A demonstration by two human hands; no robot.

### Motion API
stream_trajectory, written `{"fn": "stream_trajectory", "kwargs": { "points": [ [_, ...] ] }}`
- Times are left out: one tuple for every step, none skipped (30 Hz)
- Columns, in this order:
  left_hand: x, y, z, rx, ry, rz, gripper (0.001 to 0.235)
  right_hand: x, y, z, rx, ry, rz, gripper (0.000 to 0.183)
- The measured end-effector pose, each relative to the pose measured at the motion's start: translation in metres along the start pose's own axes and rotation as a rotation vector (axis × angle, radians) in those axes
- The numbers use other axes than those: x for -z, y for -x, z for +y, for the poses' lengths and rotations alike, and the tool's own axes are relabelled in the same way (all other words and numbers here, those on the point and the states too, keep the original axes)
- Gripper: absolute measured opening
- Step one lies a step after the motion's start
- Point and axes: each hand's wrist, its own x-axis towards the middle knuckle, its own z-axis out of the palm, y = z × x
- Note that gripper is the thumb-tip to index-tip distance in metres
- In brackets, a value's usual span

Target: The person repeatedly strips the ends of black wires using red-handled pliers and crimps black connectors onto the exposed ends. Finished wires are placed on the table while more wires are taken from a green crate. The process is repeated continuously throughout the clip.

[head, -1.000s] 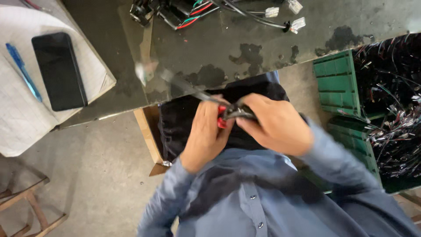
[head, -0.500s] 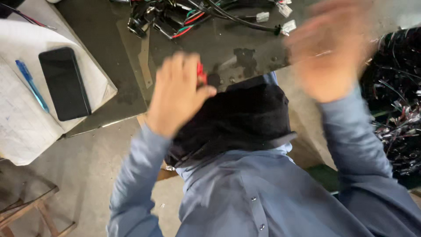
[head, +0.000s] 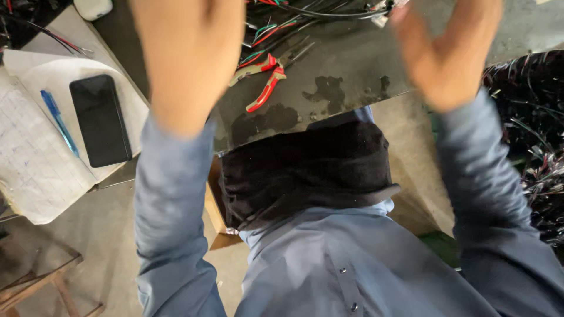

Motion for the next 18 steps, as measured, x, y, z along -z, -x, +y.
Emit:
{"fn": "stream_trajectory", "kwargs": {
  "points": [
    [0.02, 0.01, 0.02, 0.2, 0.444, -0.034, 0.02, 0.007, 0.0, -0.028, -0.05, -0.221, -0.041, 0.042],
    [0.028, 0.017, 0.037, 0.302, 0.678, -0.072, 0.025, 0.006, -0.011, -0.044, -0.152, -0.478, -0.123, 0.039],
    [0.035, 0.029, 0.059, 0.426, 0.913, -0.091, 0.031, 0.01, -0.015, -0.062, -0.287, -0.72, -0.186, 0.036],
    [0.033, 0.037, 0.073, 0.443, 0.946, -0.153, 0.034, 0.005, -0.022, -0.075, -0.36, -0.892, -0.205, 0.035],
    [0.029, 0.046, 0.088, 0.456, 0.984, -0.214, 0.038, 0.002, -0.027, -0.086, -0.433, -1.056, -0.218, 0.035],
    [0.022, 0.055, 0.102, 0.457, 1.027, -0.317, 0.038, 0.0, -0.03, -0.096, -0.506, -1.222, -0.229, 0.034],
    [0.013, 0.063, 0.114, 0.608, 1.104, -0.415, 0.035, -0.003, -0.033, -0.101, -0.572, -1.385, -0.237, 0.033],
    [0.006, 0.071, 0.126, 0.758, 1.178, -0.517, 0.032, -0.003, -0.032, -0.108, -0.626, -1.517, -0.241, 0.03],
    [0.001, 0.08, 0.136, 0.853, 1.31, -0.49, 0.031, -0.006, -0.031, -0.11, -0.68, -1.653, -0.246, 0.029],
    [-0.006, 0.089, 0.144, 0.948, 1.441, -0.46, 0.03, -0.012, -0.026, -0.118, -0.722, -1.758, -0.249, 0.031],
    [-0.011, 0.101, 0.154, 0.981, 1.415, -0.384, 0.03, -0.015, -0.02, -0.12, -0.713, -1.769, -0.208, 0.033],
    [-0.017, 0.113, 0.162, 1.013, 1.388, -0.308, 0.03, -0.019, -0.013, -0.12, -0.703, -1.779, -0.167, 0.035],
    [-0.024, 0.125, 0.168, 1.047, 1.359, -0.229, 0.032, -0.023, -0.01, -0.114, -0.646, -1.686, -0.078, 0.033],
    [-0.027, 0.136, 0.173, 1.033, 1.25, -0.251, 0.033, -0.022, -0.004, -0.111, -0.629, -1.63, -0.021, 0.034],
    [-0.033, 0.144, 0.171, 1.002, 1.14, -0.274, 0.033, -0.025, -0.004, -0.103, -0.599, -1.569, 0.043, 0.034],
    [-0.037, 0.149, 0.167, 0.971, 1.029, -0.296, 0.034, -0.024, -0.003, -0.097, -0.607, -1.546, 0.077, 0.036],
    [-0.038, 0.154, 0.162, 1.008, 1.234, -0.182, 0.034, -0.024, 0.0, -0.094, -0.639, -1.581, 0.029, 0.036],
    [-0.039, 0.156, 0.154, 1.036, 1.438, -0.061, 0.034, -0.024, 0.002, -0.092, -0.672, -1.614, -0.018, 0.039]
  ]
}}
